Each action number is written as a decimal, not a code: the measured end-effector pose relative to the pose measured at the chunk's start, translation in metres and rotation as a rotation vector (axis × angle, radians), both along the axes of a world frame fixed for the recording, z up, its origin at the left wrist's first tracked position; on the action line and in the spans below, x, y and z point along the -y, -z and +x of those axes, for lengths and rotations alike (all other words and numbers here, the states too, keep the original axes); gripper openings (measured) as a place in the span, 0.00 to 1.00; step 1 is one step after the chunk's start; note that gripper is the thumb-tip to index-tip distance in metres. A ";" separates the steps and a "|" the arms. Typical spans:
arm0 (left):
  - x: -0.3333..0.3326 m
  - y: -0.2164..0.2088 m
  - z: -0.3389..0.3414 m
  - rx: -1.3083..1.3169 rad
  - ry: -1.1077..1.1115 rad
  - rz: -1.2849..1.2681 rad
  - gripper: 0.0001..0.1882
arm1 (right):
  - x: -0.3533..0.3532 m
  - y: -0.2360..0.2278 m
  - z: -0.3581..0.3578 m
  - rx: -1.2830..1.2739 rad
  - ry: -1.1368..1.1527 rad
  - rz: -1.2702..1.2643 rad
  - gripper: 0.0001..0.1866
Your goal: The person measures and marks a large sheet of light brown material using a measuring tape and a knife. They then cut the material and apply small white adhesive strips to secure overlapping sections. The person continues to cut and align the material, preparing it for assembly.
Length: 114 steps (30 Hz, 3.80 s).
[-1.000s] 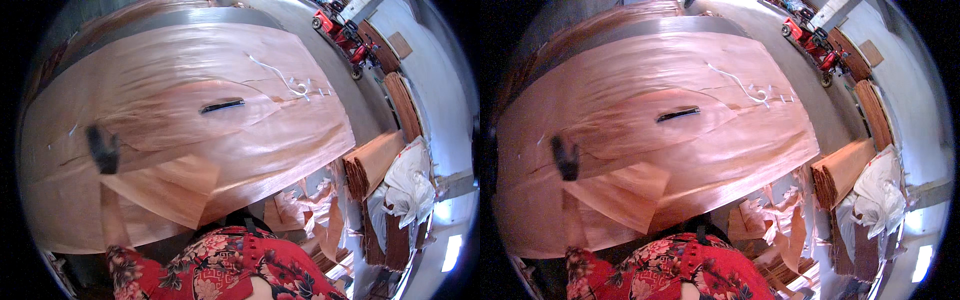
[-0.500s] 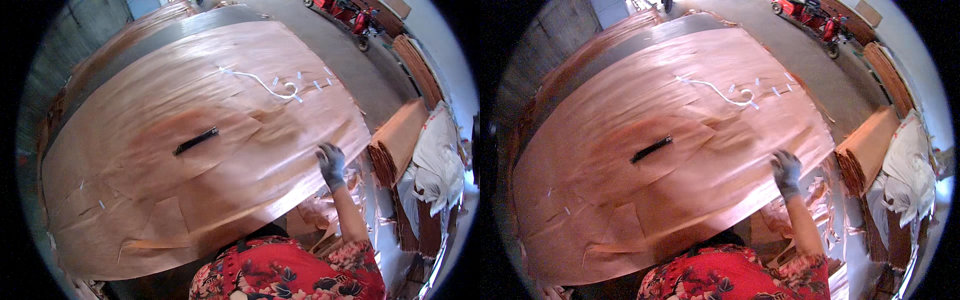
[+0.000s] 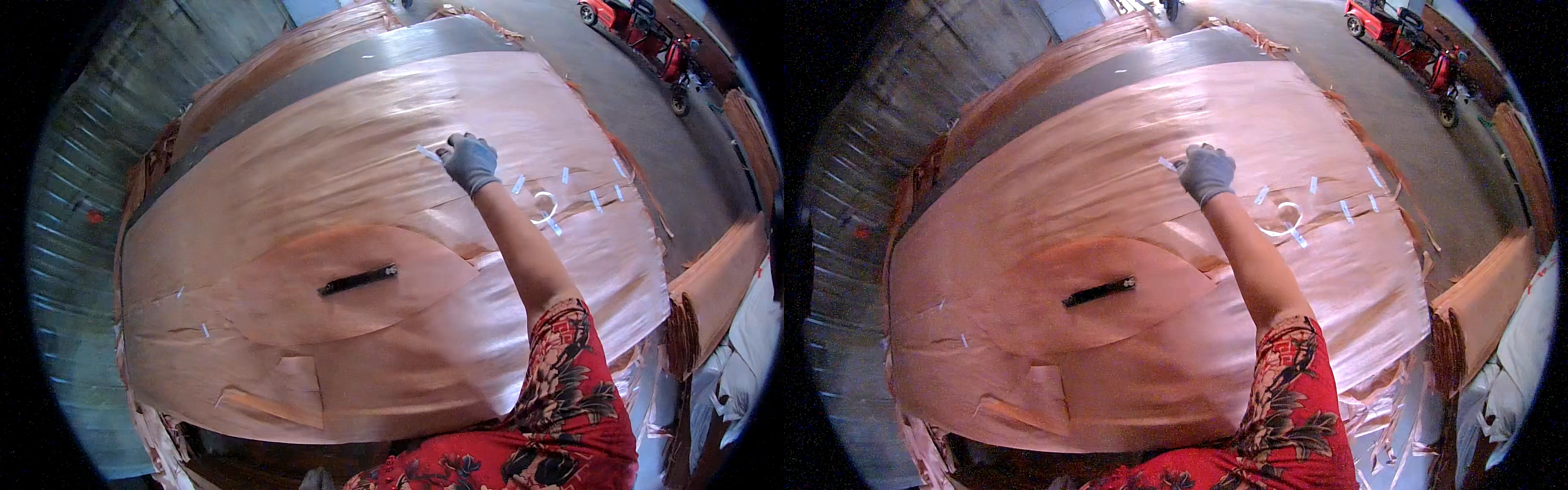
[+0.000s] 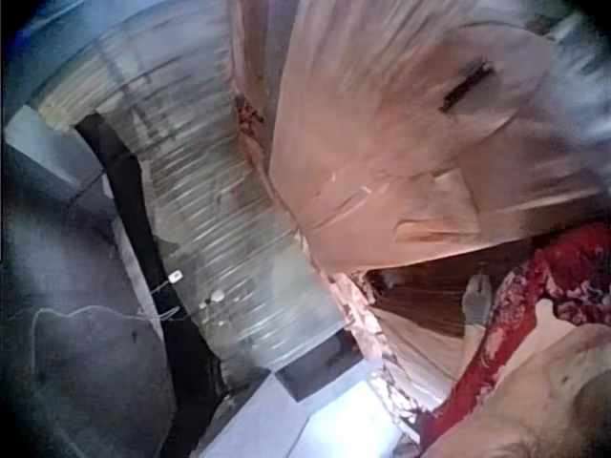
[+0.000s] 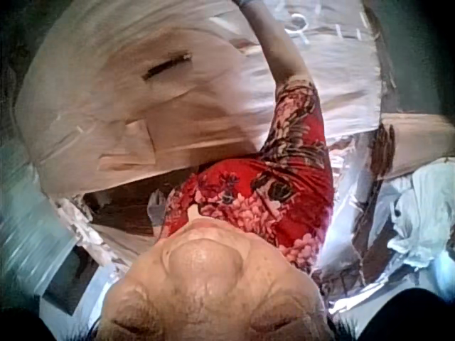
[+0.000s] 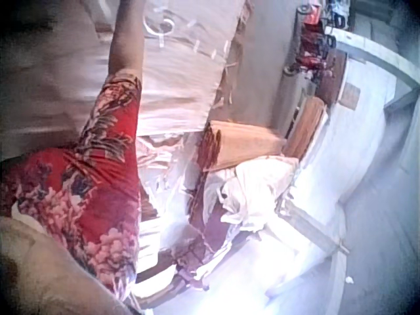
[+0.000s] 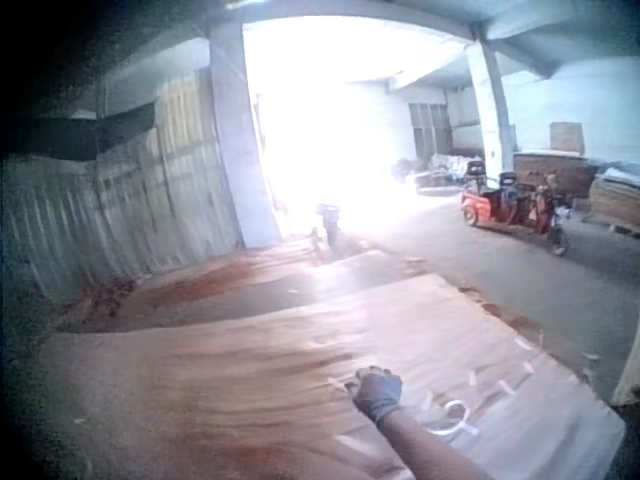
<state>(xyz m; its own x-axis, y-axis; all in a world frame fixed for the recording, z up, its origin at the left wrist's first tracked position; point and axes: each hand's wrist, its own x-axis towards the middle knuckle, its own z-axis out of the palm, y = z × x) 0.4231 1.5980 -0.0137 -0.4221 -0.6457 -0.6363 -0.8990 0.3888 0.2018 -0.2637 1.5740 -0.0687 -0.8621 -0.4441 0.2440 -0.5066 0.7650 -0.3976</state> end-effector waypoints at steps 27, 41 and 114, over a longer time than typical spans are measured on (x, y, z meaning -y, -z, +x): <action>0.037 0.038 -0.304 -0.911 0.556 -0.172 0.22 | -0.071 0.003 -0.052 0.982 -0.466 -1.315 0.10; 0.026 0.009 -0.398 -1.234 0.612 -0.316 0.37 | -0.175 0.000 0.013 0.863 -0.189 -1.179 0.10; -0.031 -0.110 -0.284 -1.785 0.616 -0.269 0.20 | -0.384 -0.055 0.410 0.695 0.364 -1.242 0.13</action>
<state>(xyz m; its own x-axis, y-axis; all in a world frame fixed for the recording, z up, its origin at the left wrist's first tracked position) 0.1394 1.6286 0.0968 -0.5561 -0.1656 0.8144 0.5136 0.7020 0.4934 0.1466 1.9583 -0.0137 -0.9792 -0.0007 -0.2029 0.1988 -0.2017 -0.9590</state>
